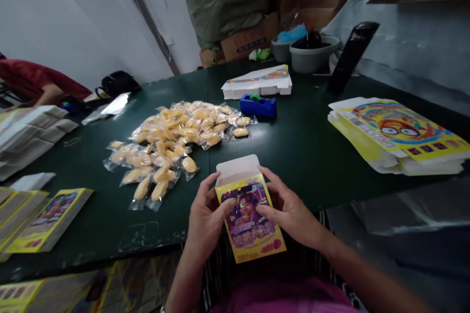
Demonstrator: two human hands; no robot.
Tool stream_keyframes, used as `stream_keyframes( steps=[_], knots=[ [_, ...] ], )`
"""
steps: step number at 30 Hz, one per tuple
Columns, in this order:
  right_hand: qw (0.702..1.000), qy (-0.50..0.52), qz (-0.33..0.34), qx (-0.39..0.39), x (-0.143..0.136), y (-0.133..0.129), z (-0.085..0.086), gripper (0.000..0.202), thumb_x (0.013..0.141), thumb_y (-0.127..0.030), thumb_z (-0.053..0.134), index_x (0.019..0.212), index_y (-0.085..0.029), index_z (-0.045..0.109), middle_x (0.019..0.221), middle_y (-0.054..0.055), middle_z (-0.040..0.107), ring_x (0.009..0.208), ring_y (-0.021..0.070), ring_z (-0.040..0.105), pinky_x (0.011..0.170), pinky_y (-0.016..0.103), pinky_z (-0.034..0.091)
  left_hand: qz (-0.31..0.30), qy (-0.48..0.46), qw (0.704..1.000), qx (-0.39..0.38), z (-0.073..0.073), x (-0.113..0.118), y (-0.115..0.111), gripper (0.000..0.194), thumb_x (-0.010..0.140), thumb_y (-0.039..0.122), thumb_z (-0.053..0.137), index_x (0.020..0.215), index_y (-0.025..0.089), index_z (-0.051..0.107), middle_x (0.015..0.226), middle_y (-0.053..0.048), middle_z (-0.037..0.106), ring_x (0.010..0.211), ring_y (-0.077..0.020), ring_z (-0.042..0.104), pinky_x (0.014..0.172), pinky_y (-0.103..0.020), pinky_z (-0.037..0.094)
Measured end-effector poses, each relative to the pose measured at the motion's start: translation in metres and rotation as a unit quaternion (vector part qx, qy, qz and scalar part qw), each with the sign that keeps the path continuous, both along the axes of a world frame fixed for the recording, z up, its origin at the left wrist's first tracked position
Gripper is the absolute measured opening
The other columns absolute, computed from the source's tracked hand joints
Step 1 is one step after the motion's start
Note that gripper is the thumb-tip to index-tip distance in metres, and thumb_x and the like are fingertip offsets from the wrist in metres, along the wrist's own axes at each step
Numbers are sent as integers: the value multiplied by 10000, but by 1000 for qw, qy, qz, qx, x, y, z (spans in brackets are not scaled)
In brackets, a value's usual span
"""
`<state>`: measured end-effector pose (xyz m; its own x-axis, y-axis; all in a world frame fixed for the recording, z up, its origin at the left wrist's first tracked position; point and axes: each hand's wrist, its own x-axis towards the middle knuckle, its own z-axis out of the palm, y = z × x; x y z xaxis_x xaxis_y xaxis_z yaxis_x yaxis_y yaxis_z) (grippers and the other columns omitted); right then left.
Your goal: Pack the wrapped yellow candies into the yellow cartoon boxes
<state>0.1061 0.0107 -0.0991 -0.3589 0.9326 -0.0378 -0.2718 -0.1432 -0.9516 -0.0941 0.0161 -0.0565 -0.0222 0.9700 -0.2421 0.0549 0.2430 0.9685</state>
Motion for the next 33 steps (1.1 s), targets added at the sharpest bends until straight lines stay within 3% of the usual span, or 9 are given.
stream_keyframes(
  steps=[6,9,12,15,18,23,28,31,33],
  knots=[
    [993,13,93,-78,21,-39,3,648,826,-184,677,1385,-301,369,1131,33,595,998,199,633,854,335,526,-40,52,998,-23,-16,-2,-61,351,714,371,784,1015,226,677,899,-14,718,784,-156,662,680,-206,530],
    [988,-12,119,-95,25,-50,4,619,805,-162,671,1354,-273,407,1113,37,602,1015,201,624,854,327,520,-111,129,985,-25,-15,-18,-78,346,835,403,667,1160,286,689,1159,-21,687,1039,-190,642,890,-241,502],
    [994,-57,67,-63,20,-51,5,429,827,-230,677,1224,-229,515,1079,38,597,954,171,611,792,270,515,-145,156,977,-15,-15,-25,-85,361,916,403,557,1262,339,639,1375,7,563,1296,-206,493,1081,-279,376],
    [992,-123,-41,-1,14,-49,6,156,885,-303,629,990,-188,618,951,30,593,833,142,571,680,219,474,-118,131,984,-17,-16,-19,-85,298,912,416,561,1152,321,710,1260,-6,645,1197,-208,575,1012,-275,442],
    [985,-135,-97,35,12,-46,7,138,908,-295,591,871,-176,650,902,33,620,821,151,574,715,238,463,-64,118,991,-20,-17,-10,-82,251,886,416,599,1050,301,751,1142,-8,699,1111,-203,620,966,-269,471],
    [989,-107,-105,3,11,-50,5,182,890,-341,611,827,-176,656,879,36,637,758,156,579,662,243,466,-6,111,994,4,-21,-4,-75,212,852,408,644,934,259,770,1134,-21,682,1141,-206,584,979,-265,452],
    [994,-67,-80,-39,11,-50,3,154,898,-326,619,931,-176,605,885,38,621,785,146,595,697,236,489,50,-42,996,-66,-26,-5,-72,252,756,322,765,962,257,636,874,18,680,781,-127,637,692,-200,516],
    [997,-16,-7,-77,19,-42,8,444,863,-244,656,1260,-218,460,963,29,623,875,145,627,785,253,508,-6,-131,987,-97,-24,-11,-69,466,776,275,756,1179,323,527,977,9,680,842,-135,651,755,-239,535],
    [996,-6,49,-76,25,-37,10,521,864,-222,660,1331,-232,428,1012,32,621,928,141,627,802,244,506,-62,-128,985,-100,-20,-15,-66,388,807,275,728,1157,302,562,1034,-16,678,885,-142,650,791,-247,534]
  ],
)
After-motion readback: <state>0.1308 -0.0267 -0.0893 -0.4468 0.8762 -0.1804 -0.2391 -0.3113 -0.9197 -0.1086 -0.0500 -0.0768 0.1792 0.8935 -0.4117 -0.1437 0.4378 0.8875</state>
